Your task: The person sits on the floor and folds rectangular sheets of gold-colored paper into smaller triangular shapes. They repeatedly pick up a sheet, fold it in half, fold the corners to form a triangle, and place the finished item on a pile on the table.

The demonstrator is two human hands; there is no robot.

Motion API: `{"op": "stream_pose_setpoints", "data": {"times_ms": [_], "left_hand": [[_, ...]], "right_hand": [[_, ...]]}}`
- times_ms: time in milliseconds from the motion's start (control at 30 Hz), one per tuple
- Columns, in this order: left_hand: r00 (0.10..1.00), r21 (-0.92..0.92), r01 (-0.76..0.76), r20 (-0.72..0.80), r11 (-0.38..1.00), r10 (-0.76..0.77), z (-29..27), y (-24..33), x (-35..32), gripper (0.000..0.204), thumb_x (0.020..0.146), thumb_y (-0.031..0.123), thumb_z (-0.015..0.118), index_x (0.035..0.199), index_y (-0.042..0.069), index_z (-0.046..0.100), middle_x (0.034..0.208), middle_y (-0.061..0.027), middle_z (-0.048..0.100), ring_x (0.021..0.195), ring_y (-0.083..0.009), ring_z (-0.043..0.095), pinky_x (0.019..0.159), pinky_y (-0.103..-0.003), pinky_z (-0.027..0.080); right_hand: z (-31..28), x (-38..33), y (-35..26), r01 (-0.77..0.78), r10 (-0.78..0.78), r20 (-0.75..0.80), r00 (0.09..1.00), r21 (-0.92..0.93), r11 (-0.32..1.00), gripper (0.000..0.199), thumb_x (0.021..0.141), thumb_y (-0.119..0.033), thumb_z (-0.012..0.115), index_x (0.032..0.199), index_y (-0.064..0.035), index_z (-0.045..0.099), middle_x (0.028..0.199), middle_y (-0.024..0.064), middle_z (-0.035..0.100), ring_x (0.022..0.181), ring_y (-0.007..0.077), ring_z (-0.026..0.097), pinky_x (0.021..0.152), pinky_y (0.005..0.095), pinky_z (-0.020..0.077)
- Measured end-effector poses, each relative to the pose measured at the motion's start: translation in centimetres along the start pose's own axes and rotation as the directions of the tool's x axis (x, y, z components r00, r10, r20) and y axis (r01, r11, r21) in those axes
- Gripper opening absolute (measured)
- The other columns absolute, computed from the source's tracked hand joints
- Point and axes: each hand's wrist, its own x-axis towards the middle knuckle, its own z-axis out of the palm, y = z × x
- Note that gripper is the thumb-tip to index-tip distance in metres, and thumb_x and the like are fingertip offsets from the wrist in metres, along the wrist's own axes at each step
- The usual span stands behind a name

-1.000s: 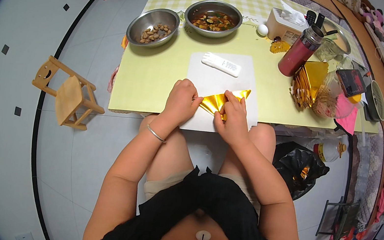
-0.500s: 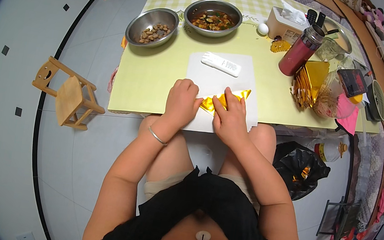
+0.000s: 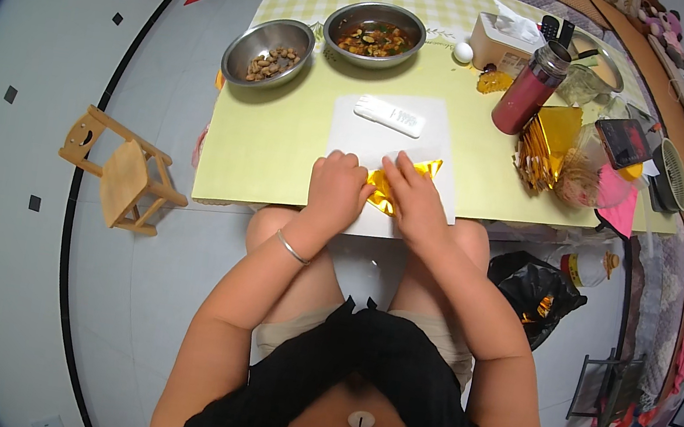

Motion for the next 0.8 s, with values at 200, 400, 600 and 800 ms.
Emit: {"op": "stream_pose_setpoints", "data": {"times_ms": [200,400,600,800], "left_hand": [[0.97,0.105,-0.016,-0.239,0.994,0.041,1.1,-0.5,1.9,0.056,0.071,0.019,0.086,0.119,0.002,0.063,0.101,-0.0152,0.068,0.115,-0.0355,0.057,0.107,-0.052,0.037],[0.984,0.121,-0.065,0.175,0.991,0.043,-0.4,0.3,3.1,0.039,0.079,0.016,0.077,0.114,0.001,0.066,0.103,-0.0181,0.068,0.111,-0.0373,0.059,0.11,-0.051,0.039],[0.991,-0.03,-0.132,-0.027,0.991,0.132,2.7,1.1,0.1,0.034,0.087,0.0,0.056,0.12,-0.003,0.066,0.129,-0.022,0.063,0.123,-0.0397,0.059,0.104,-0.044,0.049],[0.981,-0.097,-0.195,-0.005,0.976,0.196,3.2,0.5,-2.2,0.054,0.093,0.013,0.059,0.142,-0.007,0.051,0.151,-0.026,0.047,0.142,-0.0414,0.043,0.119,-0.05,0.034]], "right_hand": [[-3.3,3.2,2.6,0.0,0.005,0.032,0.999,-0.128,0.992,0.065,0.089,-0.003,0.055,0.152,-0.0171,0.046,0.148,0.0175,0.052,0.124,0.037,0.058,0.102,0.0454,0.0494],[-3.9,5.2,4.3,0.293,-0.246,0.197,0.949,-0.269,0.918,0.051,0.088,-0.006,0.057,0.139,-0.0098,0.058,0.127,0.0121,0.063,0.119,0.0307,0.058,0.117,0.0477,0.0348],[-2.8,3.3,4.9,0.302,-0.264,0.281,0.923,-0.103,0.948,0.036,0.093,-0.013,0.057,0.128,-0.0038,0.063,0.137,0.0138,0.061,0.132,0.0328,0.053,0.117,0.048,0.0366],[-2.6,0.4,5.3,0.18,-0.131,0.258,0.957,-0.175,0.968,0.056,0.1,-0.026,0.055,0.151,-0.006,0.043,0.16,0.0131,0.04,0.15,0.0303,0.034,0.124,0.0465,0.0245]]}}
